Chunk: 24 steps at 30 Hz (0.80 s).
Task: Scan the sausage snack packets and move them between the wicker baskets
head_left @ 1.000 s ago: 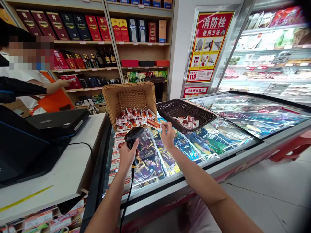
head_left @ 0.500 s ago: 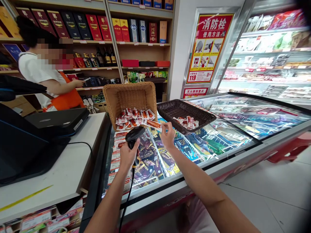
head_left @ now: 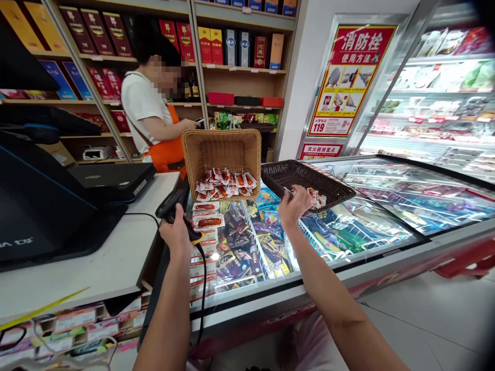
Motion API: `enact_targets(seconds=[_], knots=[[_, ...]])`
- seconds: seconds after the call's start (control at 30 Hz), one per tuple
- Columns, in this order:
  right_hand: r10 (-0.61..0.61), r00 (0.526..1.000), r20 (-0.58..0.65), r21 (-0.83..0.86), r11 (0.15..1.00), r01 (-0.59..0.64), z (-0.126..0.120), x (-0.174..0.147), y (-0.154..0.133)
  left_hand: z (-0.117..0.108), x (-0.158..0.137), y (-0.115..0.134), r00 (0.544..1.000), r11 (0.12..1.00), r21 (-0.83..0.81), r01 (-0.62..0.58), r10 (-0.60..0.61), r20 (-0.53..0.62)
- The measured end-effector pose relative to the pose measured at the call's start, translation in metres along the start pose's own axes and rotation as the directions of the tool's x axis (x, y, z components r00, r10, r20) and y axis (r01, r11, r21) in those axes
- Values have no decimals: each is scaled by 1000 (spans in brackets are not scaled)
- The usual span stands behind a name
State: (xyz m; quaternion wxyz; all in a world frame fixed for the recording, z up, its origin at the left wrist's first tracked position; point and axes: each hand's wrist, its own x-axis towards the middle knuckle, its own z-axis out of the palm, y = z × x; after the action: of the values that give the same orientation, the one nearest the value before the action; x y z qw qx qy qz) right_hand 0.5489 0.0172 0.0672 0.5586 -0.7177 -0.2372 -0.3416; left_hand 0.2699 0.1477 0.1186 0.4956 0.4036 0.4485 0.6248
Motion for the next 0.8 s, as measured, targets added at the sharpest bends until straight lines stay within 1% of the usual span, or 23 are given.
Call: enact_targets(seconds=[0.03,0.07,0.1,0.13,0.2,0.27,0.3,0.33,0.37,0.43,0.53,0.6,0.67,0.73,0.8], knots=[[-45,992,116,32,999,41,8,-12,-8,-1,1,2,1000,1000,-22,-2,2,-28],[-76,967,243,66,996,61,17,-24,-17,-1,1,2,999,999,-38,-1,0,-42],[-94,925,368,92,994,64,28,-36,-27,-1,1,2,999,999,-45,5,-7,-41],[-97,871,482,104,993,53,39,-47,-37,-1,0,1,999,999,-47,12,-14,-34],[-48,748,662,76,997,-2,63,-64,-59,0,-1,-2,1000,999,-38,8,-9,-16],[62,623,780,-28,998,-64,85,-75,-83,0,-2,-5,1000,999,-34,-7,7,-2],[123,569,813,-95,992,-80,95,-78,-95,1,-3,-6,1000,999,-33,-11,11,1],[181,525,831,-161,983,-84,103,-81,-107,0,-3,-7,1000,999,-33,-11,11,0],[228,500,835,-217,973,-81,110,-83,-119,0,-3,-7,1000,999,-33,-10,10,1],[293,493,819,-292,953,-81,119,-88,-138,-1,-4,-8,1000,1000,-26,-8,8,6],[308,516,799,-296,949,-108,123,-96,-154,-1,-5,-9,1000,1000,-5,-11,11,21],[267,538,799,-244,963,-115,122,-101,-156,0,-5,-10,1000,1000,13,-10,9,25],[207,546,812,-175,978,-111,121,-105,-151,1,-5,-11,999,1000,24,-17,16,34],[150,530,835,-100,987,-122,119,-106,-144,2,-5,-13,999,999,30,-27,26,41],[103,519,849,-18,986,-167,115,-103,-136,2,-4,-16,998,999,43,-33,31,48]])
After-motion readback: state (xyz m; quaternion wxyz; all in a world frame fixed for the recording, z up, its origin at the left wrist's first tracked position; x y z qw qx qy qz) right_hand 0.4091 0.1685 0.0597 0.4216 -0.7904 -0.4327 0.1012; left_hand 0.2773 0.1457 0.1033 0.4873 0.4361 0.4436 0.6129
